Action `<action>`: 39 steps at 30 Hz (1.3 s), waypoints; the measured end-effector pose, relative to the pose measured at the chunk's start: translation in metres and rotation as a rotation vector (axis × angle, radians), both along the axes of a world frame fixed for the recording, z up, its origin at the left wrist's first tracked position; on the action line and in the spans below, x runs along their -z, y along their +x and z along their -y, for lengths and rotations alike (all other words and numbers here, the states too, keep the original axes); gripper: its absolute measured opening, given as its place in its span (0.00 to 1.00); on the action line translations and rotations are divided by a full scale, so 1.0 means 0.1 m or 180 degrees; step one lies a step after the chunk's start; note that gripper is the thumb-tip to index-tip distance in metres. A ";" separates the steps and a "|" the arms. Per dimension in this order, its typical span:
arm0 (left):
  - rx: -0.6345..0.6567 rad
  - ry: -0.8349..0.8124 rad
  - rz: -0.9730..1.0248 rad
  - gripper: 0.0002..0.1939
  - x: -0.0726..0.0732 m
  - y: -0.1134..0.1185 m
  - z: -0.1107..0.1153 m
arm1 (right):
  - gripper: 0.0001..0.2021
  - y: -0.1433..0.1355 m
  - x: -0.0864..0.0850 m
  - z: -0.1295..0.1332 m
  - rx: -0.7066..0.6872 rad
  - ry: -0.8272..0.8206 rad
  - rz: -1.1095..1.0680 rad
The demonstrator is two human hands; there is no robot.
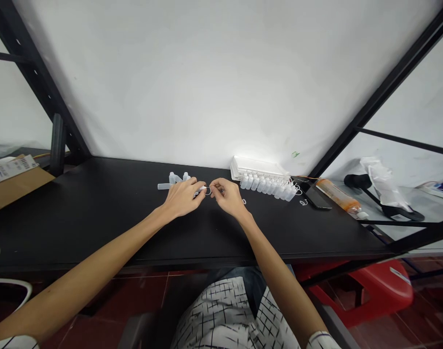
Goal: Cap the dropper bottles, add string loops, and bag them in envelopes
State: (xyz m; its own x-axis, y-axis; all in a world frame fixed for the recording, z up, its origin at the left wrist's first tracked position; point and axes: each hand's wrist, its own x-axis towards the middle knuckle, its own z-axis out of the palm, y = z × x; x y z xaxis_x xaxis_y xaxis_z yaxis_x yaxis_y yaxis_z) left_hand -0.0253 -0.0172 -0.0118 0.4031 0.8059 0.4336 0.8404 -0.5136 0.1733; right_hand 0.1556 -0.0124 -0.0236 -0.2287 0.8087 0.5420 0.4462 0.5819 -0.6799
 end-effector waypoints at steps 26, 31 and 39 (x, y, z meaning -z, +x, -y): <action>0.0548 -0.0224 0.0204 0.16 -0.06 0.01 0.02 | 0.09 0.06 -0.04 -0.01 -0.1002 -0.1208 -0.0636; 0.0678 -0.0285 0.0638 0.17 -0.14 0.01 -0.01 | 0.12 0.09 -0.15 0.02 -0.0883 -0.1003 -0.1135; 0.0828 -0.0108 0.1037 0.17 -0.10 0.00 -0.02 | 0.14 0.11 -0.21 0.04 -0.0765 -0.1036 -0.1453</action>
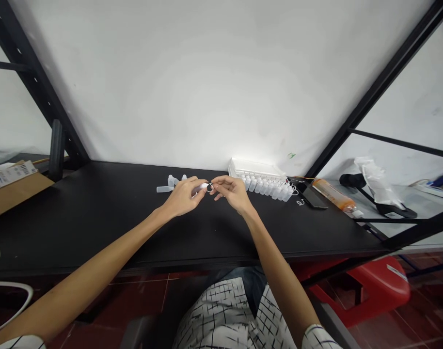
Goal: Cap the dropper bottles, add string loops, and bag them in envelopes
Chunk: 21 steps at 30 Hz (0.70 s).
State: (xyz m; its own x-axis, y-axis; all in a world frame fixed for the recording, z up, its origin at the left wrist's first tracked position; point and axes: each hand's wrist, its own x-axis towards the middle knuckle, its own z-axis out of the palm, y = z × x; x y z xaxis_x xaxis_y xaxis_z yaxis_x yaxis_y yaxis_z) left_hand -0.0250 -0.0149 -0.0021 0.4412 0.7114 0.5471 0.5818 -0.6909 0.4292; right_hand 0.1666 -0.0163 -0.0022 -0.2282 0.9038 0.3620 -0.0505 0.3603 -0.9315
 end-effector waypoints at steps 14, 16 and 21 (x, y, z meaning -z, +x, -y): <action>0.0558 -0.0840 0.0382 0.26 -0.15 -0.17 0.00 | 0.11 0.24 -0.13 0.01 0.0916 0.0367 -0.0182; 0.0301 -0.0765 0.0366 0.25 -0.24 -0.34 -0.07 | 0.11 0.51 -0.14 0.01 0.1504 0.0551 0.0011; -0.0615 -0.0850 0.0000 0.23 -0.36 -0.88 -0.31 | 0.10 1.23 -0.12 0.06 0.2622 0.1006 0.1440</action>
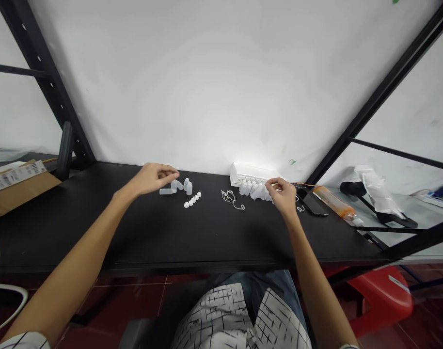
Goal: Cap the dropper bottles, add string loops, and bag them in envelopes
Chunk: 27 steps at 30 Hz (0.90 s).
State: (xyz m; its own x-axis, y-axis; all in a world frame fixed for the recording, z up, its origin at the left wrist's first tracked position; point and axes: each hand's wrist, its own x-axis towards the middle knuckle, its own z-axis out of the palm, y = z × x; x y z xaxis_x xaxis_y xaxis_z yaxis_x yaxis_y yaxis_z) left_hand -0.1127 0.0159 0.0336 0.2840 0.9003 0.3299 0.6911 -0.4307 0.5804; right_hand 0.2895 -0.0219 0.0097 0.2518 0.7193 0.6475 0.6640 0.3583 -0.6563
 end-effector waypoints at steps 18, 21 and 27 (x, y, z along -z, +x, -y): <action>0.0025 -0.0440 -0.1546 0.29 0.17 -0.27 -0.27 | 0.12 0.43 0.29 -0.06 0.1347 -0.0304 0.1663; 0.0030 -0.0514 -0.1767 0.28 0.20 -0.25 -0.29 | 0.12 0.42 0.30 -0.06 0.1469 -0.0295 0.1650; -0.0141 -0.0593 -0.1987 0.26 0.24 -0.17 -0.30 | 0.13 0.32 0.26 -0.02 0.1650 0.0095 0.1496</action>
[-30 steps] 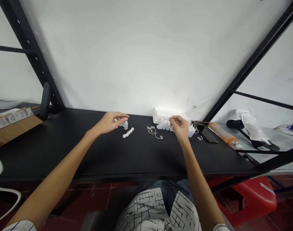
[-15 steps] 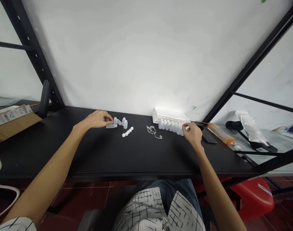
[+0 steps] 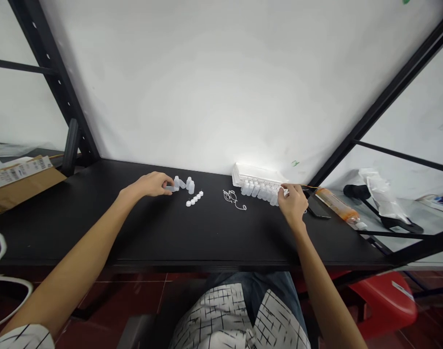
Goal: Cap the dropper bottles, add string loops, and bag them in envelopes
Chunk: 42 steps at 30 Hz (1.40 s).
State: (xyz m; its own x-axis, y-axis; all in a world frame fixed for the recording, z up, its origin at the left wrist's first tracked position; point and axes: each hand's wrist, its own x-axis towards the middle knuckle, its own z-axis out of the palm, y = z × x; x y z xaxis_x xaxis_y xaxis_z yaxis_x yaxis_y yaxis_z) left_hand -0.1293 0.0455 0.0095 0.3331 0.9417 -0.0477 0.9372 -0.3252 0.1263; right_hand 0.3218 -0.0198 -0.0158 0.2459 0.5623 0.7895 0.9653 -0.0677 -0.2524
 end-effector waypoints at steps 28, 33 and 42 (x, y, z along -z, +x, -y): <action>0.1117 -0.0381 0.3065 0.20 0.11 0.89 0.58 | 0.11 -1.23 -0.32 -0.06 -0.3749 -0.1588 -0.2936; 0.1163 -0.0329 0.3060 0.20 0.13 0.94 0.62 | 0.11 -1.53 -0.23 -0.04 -0.3970 -0.1502 -0.3290; 0.1112 -0.0274 0.2982 0.19 0.13 0.93 0.64 | 0.14 -1.58 -0.14 -0.01 -0.3827 -0.1649 -0.3252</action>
State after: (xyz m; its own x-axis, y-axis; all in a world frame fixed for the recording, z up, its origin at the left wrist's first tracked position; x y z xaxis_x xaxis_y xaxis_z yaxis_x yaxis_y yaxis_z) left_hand -0.0358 -0.0181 -0.0034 0.5284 0.7897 0.3119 0.3016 -0.5180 0.8004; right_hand 0.1641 -0.0188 -0.0015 -0.2296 0.9359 0.2672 -0.0139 0.2714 -0.9624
